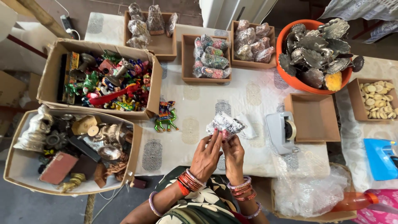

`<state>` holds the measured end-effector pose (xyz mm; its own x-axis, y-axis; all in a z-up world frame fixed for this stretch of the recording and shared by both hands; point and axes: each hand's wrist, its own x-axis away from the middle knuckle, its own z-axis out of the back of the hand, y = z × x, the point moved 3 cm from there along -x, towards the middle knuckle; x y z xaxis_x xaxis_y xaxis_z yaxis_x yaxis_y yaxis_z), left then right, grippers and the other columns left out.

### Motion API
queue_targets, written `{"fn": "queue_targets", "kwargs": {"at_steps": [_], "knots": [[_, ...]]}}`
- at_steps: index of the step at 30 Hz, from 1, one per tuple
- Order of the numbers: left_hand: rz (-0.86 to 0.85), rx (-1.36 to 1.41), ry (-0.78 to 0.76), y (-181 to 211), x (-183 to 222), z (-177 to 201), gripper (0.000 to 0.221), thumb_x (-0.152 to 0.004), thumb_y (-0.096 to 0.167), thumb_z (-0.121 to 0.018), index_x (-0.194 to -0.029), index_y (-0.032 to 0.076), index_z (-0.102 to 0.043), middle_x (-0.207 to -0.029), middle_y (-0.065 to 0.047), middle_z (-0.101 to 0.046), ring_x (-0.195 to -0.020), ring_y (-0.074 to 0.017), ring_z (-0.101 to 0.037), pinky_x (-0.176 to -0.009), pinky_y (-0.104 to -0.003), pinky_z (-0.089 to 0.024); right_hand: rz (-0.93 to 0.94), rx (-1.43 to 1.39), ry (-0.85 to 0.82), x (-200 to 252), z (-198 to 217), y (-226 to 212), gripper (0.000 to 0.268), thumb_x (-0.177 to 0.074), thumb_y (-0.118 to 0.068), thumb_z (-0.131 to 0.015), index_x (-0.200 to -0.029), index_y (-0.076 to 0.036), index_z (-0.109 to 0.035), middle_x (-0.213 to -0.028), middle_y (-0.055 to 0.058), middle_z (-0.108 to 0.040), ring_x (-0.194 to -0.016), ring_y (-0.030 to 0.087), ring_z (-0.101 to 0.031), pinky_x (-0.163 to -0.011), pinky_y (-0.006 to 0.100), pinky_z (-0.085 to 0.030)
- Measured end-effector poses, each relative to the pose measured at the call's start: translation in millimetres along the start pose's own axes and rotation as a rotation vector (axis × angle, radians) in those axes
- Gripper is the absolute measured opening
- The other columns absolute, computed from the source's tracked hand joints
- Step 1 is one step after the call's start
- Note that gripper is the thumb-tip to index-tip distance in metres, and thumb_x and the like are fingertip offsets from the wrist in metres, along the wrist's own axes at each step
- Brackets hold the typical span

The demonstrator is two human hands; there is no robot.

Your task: Picking up small figurines, placing them into plastic bags, and sealing them with tape.

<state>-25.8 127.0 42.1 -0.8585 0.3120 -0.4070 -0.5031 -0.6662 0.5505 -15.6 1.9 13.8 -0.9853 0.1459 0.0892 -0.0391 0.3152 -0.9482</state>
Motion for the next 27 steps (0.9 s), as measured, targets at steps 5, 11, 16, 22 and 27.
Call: {"fn": "queue_targets", "kwargs": {"at_steps": [5, 11, 16, 22, 27], "knots": [[-0.008, 0.137, -0.086, -26.9, 6.9, 6.0, 0.074, -0.089, 0.008, -0.07, -0.154, -0.001, -0.036, -0.135, -0.026, -0.06, -0.104, -0.0349, -0.062, -0.094, -0.042, -0.053, -0.017, -0.076, 0.065, -5.7, 2.7, 27.1, 0.024, -0.1, -0.005, -0.064, -0.124, 0.0, -0.063, -0.114, 0.005, -0.071, -0.101, 0.011, -0.064, -0.091, 0.03, -0.052], [0.091, 0.333, -0.013, -54.0, -15.5, 32.3, 0.043, -0.091, 0.01, -0.074, -0.132, 0.007, -0.06, -0.096, -0.012, -0.076, -0.084, -0.0264, -0.073, -0.075, -0.039, -0.058, -0.051, 0.001, 0.01, -20.9, 15.4, 26.0, 0.022, -0.098, -0.005, -0.064, -0.12, 0.0, -0.065, -0.108, 0.005, -0.072, -0.098, 0.012, -0.064, -0.092, 0.029, -0.053], [0.172, 0.418, 0.149, -81.1, -17.4, 36.5, 0.031, -0.088, 0.005, -0.073, -0.118, 0.008, -0.067, -0.105, -0.01, -0.077, -0.086, -0.0236, -0.076, -0.075, -0.035, -0.061, -0.016, 0.026, -0.087, -49.2, 33.9, 19.0, 0.019, -0.1, -0.004, -0.067, -0.118, 0.0, -0.064, -0.108, 0.003, -0.067, -0.099, 0.01, -0.06, -0.094, 0.027, -0.05], [0.41, 0.448, 0.038, -159.8, 26.7, -45.2, 0.038, -0.087, 0.005, -0.073, -0.122, 0.006, -0.059, -0.108, -0.014, -0.075, -0.096, -0.0298, -0.075, -0.082, -0.039, -0.06, 0.07, 0.144, -0.062, -121.0, 69.5, -22.0, 0.032, -0.087, -0.001, -0.068, -0.118, -0.007, -0.064, -0.109, 0.0, -0.07, -0.102, 0.009, -0.064, -0.093, 0.027, -0.053], [0.482, 0.296, -0.012, -213.2, 37.6, -120.4, 0.049, -0.082, 0.006, -0.075, -0.126, 0.007, -0.055, -0.116, -0.02, -0.07, -0.106, -0.039, -0.068, -0.089, -0.047, -0.056, 0.072, -0.056, -0.206, -186.3, 57.7, -74.1, 0.05, -0.094, 0.006, -0.069, -0.139, -0.007, -0.052, -0.12, 0.004, -0.063, -0.108, 0.013, -0.061, -0.096, 0.03, -0.051]]}}
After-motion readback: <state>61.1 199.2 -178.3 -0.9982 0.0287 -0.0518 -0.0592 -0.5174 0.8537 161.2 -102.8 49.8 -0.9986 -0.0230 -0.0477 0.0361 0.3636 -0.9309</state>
